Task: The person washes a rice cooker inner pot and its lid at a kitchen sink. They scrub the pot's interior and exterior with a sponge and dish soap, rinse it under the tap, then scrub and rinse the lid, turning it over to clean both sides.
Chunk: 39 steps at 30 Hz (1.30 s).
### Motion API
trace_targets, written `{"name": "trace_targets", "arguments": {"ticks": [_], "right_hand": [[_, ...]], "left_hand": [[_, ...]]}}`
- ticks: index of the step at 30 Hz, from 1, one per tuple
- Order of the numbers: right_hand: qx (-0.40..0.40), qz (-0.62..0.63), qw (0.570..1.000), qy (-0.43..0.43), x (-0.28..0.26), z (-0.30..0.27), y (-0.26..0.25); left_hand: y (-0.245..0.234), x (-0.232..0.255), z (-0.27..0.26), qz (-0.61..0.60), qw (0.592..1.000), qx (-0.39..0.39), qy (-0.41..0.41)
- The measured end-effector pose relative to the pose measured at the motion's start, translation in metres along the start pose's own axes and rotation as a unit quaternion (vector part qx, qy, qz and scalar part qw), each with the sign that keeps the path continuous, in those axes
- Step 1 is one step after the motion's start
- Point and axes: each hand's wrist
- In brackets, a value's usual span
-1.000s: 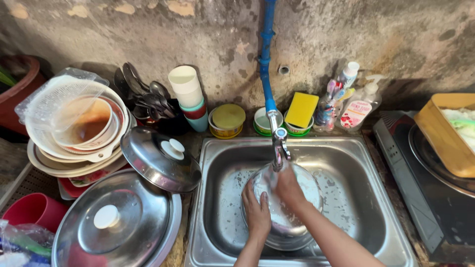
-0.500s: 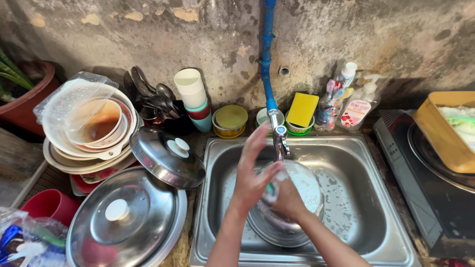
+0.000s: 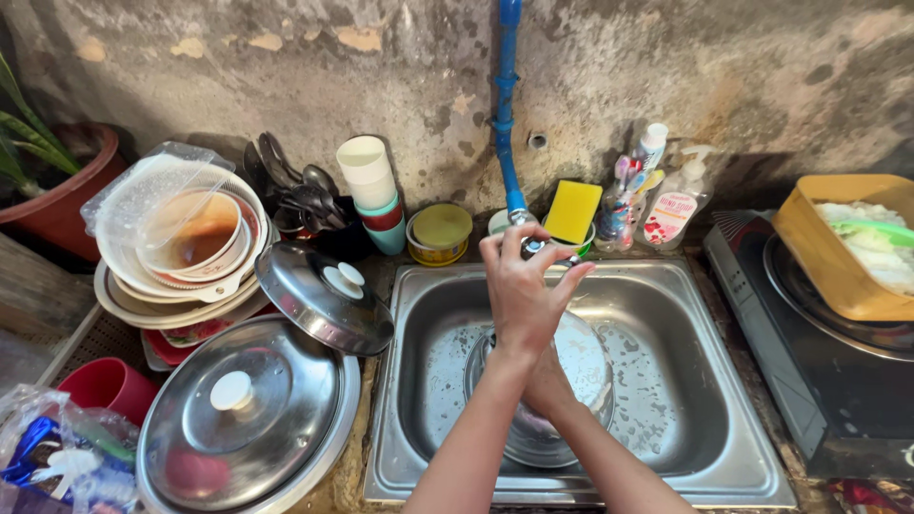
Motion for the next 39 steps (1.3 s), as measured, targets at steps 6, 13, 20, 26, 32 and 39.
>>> {"name": "trace_targets", "arguments": {"ticks": [6, 13, 20, 26, 32, 39], "right_hand": [[-0.036, -0.116, 0.985, -0.121, 0.012, 0.003, -0.005], [0.007, -0.111, 0.993, -0.040, 0.059, 0.022, -0.020], [0.092, -0.182, 0.968, -0.144, 0.073, 0.030, -0.012], [-0.040, -0.131, 0.988, -0.073, 0.065, 0.036, -0.012], [-0.113, -0.105, 0.972, -0.179, 0.049, 0.046, -0.014], [-0.047, -0.100, 0.990, -0.084, 0.046, 0.037, -0.012]], "left_hand": [[-0.009, -0.029, -0.013, -0.050, 0.996, -0.070, -0.028], [0.035, -0.101, -0.123, -0.142, 0.975, -0.075, -0.155], [0.076, -0.143, -0.222, -0.151, 0.886, -0.178, -0.401], [0.072, -0.140, -0.223, -0.176, 0.877, -0.192, -0.404], [0.067, -0.137, -0.213, -0.149, 0.866, -0.223, -0.422], [0.066, -0.139, -0.217, -0.152, 0.863, -0.233, -0.422]]}}
Point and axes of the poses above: each hand's wrist, its own z-axis towards the middle knuckle, its own y-axis out of the palm, x = y × z, and after that the axes turned 12 degrees about z, right-handed
